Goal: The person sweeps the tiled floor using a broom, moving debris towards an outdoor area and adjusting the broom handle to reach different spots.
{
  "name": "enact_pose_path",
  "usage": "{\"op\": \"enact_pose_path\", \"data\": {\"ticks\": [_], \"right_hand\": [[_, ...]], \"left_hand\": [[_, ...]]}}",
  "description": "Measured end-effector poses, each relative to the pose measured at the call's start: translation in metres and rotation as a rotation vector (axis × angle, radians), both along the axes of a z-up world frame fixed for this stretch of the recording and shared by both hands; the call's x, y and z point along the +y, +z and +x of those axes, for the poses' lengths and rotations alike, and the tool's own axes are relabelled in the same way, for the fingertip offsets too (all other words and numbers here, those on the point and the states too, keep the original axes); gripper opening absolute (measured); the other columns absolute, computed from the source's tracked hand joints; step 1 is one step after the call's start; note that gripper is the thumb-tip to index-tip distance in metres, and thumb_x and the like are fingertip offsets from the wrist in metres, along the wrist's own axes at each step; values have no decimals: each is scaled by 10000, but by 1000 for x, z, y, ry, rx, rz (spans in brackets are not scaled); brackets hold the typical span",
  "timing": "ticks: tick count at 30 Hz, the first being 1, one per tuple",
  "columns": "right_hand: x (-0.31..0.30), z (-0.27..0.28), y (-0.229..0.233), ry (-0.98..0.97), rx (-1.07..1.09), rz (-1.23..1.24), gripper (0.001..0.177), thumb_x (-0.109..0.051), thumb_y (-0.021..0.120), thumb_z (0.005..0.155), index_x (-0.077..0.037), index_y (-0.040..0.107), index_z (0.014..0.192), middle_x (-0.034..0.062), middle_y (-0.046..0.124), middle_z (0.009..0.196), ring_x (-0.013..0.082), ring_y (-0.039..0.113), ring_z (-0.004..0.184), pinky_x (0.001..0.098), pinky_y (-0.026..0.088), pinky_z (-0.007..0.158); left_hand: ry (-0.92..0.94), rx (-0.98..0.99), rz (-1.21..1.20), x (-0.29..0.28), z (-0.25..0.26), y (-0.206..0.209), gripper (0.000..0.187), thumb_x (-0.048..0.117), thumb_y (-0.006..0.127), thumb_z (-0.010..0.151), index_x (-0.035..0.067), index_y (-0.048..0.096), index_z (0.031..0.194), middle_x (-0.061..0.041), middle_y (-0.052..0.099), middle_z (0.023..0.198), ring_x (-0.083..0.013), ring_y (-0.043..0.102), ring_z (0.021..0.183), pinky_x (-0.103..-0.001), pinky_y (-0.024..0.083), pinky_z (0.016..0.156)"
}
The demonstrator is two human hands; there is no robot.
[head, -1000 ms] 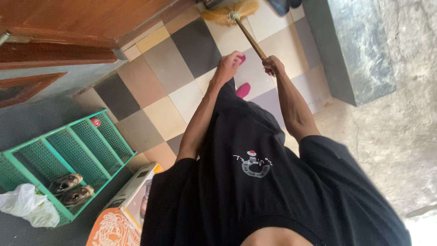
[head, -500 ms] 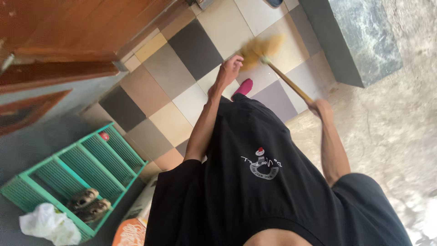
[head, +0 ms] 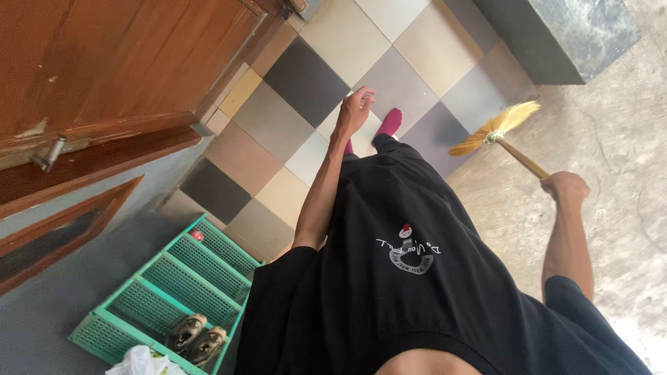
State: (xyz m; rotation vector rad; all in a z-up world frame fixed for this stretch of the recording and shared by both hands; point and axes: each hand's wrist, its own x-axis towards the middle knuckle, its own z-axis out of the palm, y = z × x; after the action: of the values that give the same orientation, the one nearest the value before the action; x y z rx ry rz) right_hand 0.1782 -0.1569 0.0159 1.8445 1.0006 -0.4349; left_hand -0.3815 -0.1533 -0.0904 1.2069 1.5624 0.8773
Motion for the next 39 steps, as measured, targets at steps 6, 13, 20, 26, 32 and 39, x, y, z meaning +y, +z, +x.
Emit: {"op": "enact_pose_path", "data": {"ticks": [6, 13, 20, 26, 32, 39], "right_hand": [[-31, -35, 52, -9, 106, 66, 671, -654, 726, 890, 6, 772, 782, 153, 755, 760, 350, 768, 699, 459, 569, 679], [-60, -76, 13, -24, 279, 184, 774, -674, 716, 949, 73, 768, 750, 191, 727, 715, 358, 768, 684, 452, 583, 559], [-70, -159, -58, 205, 343, 355, 583, -598, 662, 983, -30, 722, 867, 129, 667, 688, 245, 613, 575, 398, 478, 501], [-55, -153, -59, 219, 173, 318, 559, -599, 657, 976, -57, 757, 1063, 136, 779, 855, 278, 753, 757, 423, 567, 578], [-53, -71, -50, 185, 21, 381, 249, -252, 739, 891, -114, 816, 1084, 156, 782, 998, 314, 750, 929, 414, 565, 670], [-58, -22, -3, 24, -127, 298, 315, -367, 788, 824, -115, 827, 1009, 127, 794, 986, 295, 747, 898, 399, 528, 649]], "left_hand": [[-76, -16, -10, -10, -8, 7, 200, 94, 580, 986, 99, 669, 1166, -110, 792, 1018, -289, 766, 958, -382, 604, 842], [-141, -59, 24, -29, -19, -1, 209, 116, 573, 993, 95, 674, 1175, -111, 789, 1028, -273, 774, 963, -378, 606, 860], [-122, -98, -16, -55, -47, 2, 198, 115, 560, 1011, 71, 677, 1164, -128, 789, 986, -236, 790, 933, -361, 615, 832], [-113, -88, -40, -68, -70, 9, 218, 98, 536, 1005, 70, 653, 1186, -120, 781, 1000, -223, 784, 873, -334, 618, 786], [-162, -53, -38, -62, -65, 11, 213, 109, 540, 1005, 70, 660, 1177, -112, 785, 994, -219, 784, 855, -332, 606, 768], [-226, -43, -44, -39, -43, 1, 212, 124, 551, 1010, 78, 667, 1180, -94, 785, 986, -206, 777, 855, -325, 607, 764]]}}
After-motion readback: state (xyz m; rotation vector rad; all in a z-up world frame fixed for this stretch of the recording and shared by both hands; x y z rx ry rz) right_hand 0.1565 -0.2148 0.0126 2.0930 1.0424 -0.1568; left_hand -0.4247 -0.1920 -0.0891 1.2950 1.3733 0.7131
